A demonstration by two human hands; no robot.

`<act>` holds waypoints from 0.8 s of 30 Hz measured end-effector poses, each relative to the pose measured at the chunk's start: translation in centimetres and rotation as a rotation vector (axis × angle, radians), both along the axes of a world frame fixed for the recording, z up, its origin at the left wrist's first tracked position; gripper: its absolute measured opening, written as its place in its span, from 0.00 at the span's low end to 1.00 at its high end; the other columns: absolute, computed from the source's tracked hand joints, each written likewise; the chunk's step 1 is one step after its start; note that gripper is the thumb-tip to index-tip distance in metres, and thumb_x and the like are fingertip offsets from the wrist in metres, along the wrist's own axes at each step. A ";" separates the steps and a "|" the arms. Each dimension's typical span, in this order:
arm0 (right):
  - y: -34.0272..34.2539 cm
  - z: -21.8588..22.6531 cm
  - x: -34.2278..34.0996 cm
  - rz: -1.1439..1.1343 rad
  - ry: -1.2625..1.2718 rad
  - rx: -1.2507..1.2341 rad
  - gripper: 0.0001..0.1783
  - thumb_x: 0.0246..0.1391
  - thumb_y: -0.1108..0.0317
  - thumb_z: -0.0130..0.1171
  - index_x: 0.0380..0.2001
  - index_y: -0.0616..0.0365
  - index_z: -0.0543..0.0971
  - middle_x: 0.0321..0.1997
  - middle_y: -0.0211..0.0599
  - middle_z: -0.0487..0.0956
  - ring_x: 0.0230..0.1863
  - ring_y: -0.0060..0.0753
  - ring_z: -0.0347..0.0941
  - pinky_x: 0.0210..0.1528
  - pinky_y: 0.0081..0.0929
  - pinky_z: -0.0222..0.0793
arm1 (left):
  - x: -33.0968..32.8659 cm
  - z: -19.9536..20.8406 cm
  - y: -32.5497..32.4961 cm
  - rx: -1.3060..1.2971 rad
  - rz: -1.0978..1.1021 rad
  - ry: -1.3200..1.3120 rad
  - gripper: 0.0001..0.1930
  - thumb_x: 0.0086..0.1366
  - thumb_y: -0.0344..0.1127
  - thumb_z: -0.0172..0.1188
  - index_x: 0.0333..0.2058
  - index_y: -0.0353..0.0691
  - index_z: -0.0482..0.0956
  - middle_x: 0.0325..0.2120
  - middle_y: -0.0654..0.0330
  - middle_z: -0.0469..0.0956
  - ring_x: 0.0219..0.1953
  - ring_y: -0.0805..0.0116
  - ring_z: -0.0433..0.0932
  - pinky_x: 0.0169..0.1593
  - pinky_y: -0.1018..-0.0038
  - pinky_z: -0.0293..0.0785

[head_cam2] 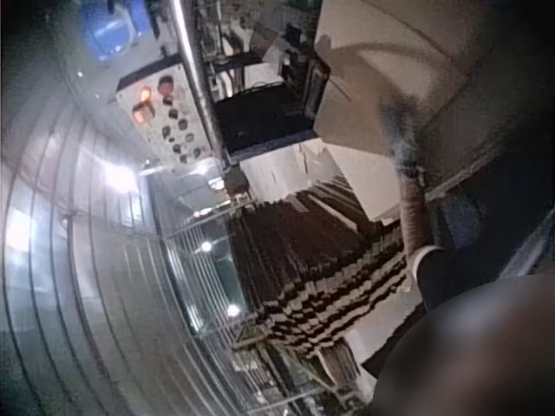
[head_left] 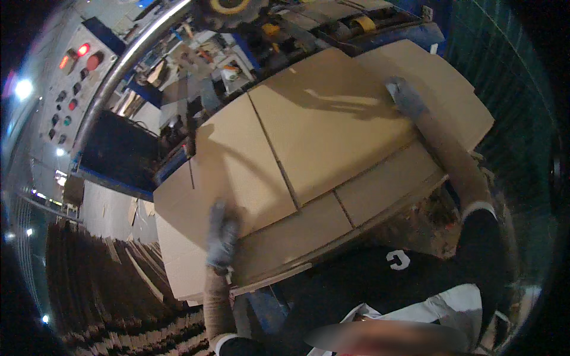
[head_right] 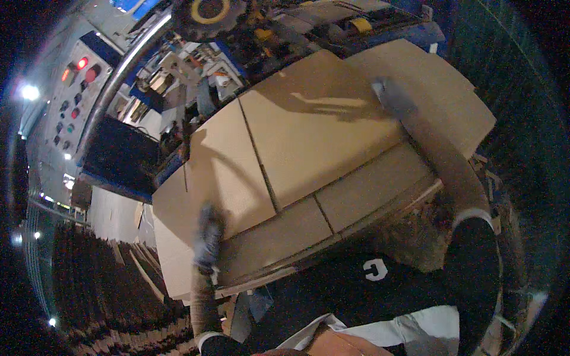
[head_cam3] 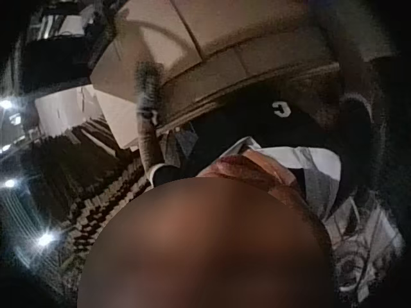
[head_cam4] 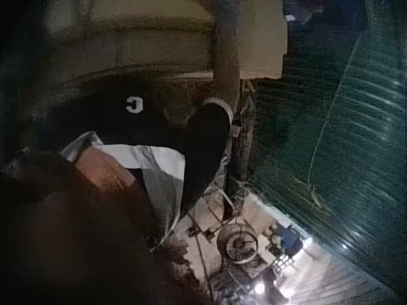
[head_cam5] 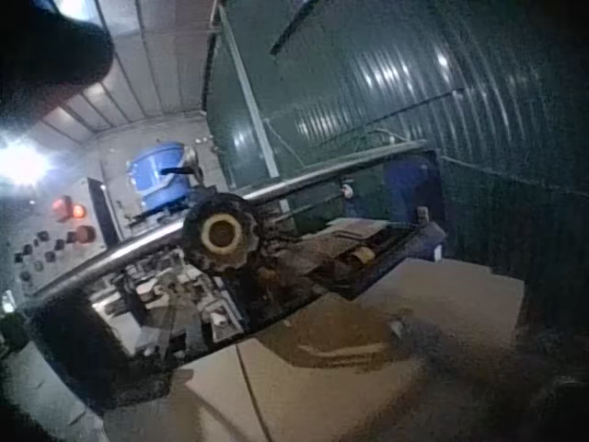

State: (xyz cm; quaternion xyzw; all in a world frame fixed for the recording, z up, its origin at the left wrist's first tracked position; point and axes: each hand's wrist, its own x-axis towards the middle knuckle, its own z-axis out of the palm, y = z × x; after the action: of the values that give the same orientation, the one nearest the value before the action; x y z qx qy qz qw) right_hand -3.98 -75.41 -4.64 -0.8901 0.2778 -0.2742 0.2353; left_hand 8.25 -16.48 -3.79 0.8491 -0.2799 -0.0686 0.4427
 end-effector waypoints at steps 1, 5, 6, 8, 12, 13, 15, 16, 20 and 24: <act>-1.7 0.5 1.7 -0.103 0.089 0.067 0.21 0.62 0.54 0.44 0.44 0.59 0.77 0.45 0.53 0.77 0.48 0.57 0.73 0.52 0.45 0.67 | 2.2 -0.2 -0.1 0.044 0.086 -0.033 0.30 0.66 0.44 0.51 0.62 0.34 0.59 0.60 0.46 0.63 0.63 0.52 0.61 0.64 0.62 0.57; -5.1 2.3 6.7 0.162 0.575 -0.495 0.19 0.60 0.58 0.45 0.44 0.57 0.78 0.46 0.52 0.78 0.47 0.58 0.74 0.50 0.48 0.68 | 8.1 -1.4 0.1 0.270 0.257 -0.208 0.31 0.67 0.47 0.49 0.60 0.27 0.60 0.60 0.42 0.62 0.62 0.49 0.61 0.64 0.64 0.58; -5.0 2.2 7.4 0.164 0.494 -0.354 0.19 0.60 0.57 0.44 0.41 0.57 0.78 0.45 0.52 0.78 0.47 0.56 0.74 0.51 0.47 0.68 | 8.7 -1.9 0.2 0.297 0.253 -0.243 0.30 0.67 0.47 0.49 0.59 0.28 0.61 0.59 0.42 0.62 0.62 0.49 0.62 0.63 0.63 0.58; -4.1 1.5 8.2 0.145 0.316 -0.073 0.20 0.59 0.55 0.43 0.35 0.57 0.79 0.44 0.50 0.78 0.47 0.52 0.73 0.51 0.46 0.67 | 9.3 -2.6 0.2 0.333 0.265 -0.287 0.30 0.67 0.46 0.48 0.59 0.29 0.61 0.59 0.42 0.64 0.61 0.48 0.63 0.63 0.63 0.59; -2.2 -0.7 9.4 -0.088 0.416 -0.209 0.21 0.61 0.56 0.40 0.41 0.57 0.78 0.49 0.51 0.76 0.51 0.53 0.72 0.54 0.44 0.65 | 8.9 -2.8 -0.4 0.371 0.277 -0.295 0.29 0.67 0.46 0.48 0.59 0.29 0.62 0.58 0.41 0.64 0.61 0.48 0.63 0.63 0.64 0.59; -2.1 -1.0 9.8 -0.090 0.458 -0.197 0.21 0.61 0.56 0.40 0.43 0.57 0.77 0.50 0.51 0.75 0.52 0.53 0.71 0.55 0.44 0.65 | 8.7 -2.5 -0.7 0.339 0.260 -0.352 0.29 0.67 0.46 0.47 0.59 0.29 0.62 0.58 0.41 0.64 0.61 0.49 0.63 0.63 0.64 0.59; -2.4 -1.1 9.8 -0.045 0.469 -0.219 0.21 0.61 0.57 0.41 0.45 0.57 0.77 0.52 0.51 0.75 0.53 0.54 0.70 0.55 0.43 0.65 | 8.1 -1.5 -1.7 0.311 0.306 -0.314 0.29 0.66 0.46 0.49 0.58 0.30 0.63 0.58 0.41 0.64 0.62 0.47 0.62 0.64 0.62 0.58; -2.5 -0.9 9.2 0.005 0.438 -0.253 0.20 0.61 0.57 0.42 0.46 0.57 0.76 0.53 0.50 0.74 0.54 0.54 0.70 0.55 0.43 0.65 | 7.6 -0.9 -2.2 0.329 0.362 -0.260 0.29 0.66 0.46 0.50 0.58 0.30 0.63 0.58 0.41 0.64 0.62 0.46 0.61 0.64 0.60 0.57; -1.1 -0.3 2.2 0.167 0.117 -0.509 0.24 0.56 0.52 0.54 0.47 0.59 0.77 0.54 0.53 0.74 0.56 0.58 0.69 0.58 0.44 0.64 | 1.3 0.8 -3.2 0.244 -0.018 -0.631 0.34 0.61 0.48 0.58 0.60 0.34 0.62 0.60 0.43 0.63 0.62 0.39 0.59 0.65 0.52 0.53; 3.2 0.1 -8.4 0.529 0.278 -0.574 0.37 0.47 0.52 0.63 0.59 0.55 0.67 0.62 0.52 0.65 0.64 0.54 0.58 0.66 0.44 0.53 | -2.2 1.4 -3.8 0.452 -0.222 -0.739 0.38 0.58 0.50 0.61 0.61 0.36 0.60 0.60 0.45 0.62 0.63 0.42 0.60 0.65 0.51 0.52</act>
State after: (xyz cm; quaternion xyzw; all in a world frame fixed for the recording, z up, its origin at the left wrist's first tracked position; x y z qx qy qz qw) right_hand -12.42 -72.26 -4.54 -0.9888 -0.0191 -0.1479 0.0004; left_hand 6.01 -20.25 -2.37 0.8569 -0.4866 0.1330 0.1063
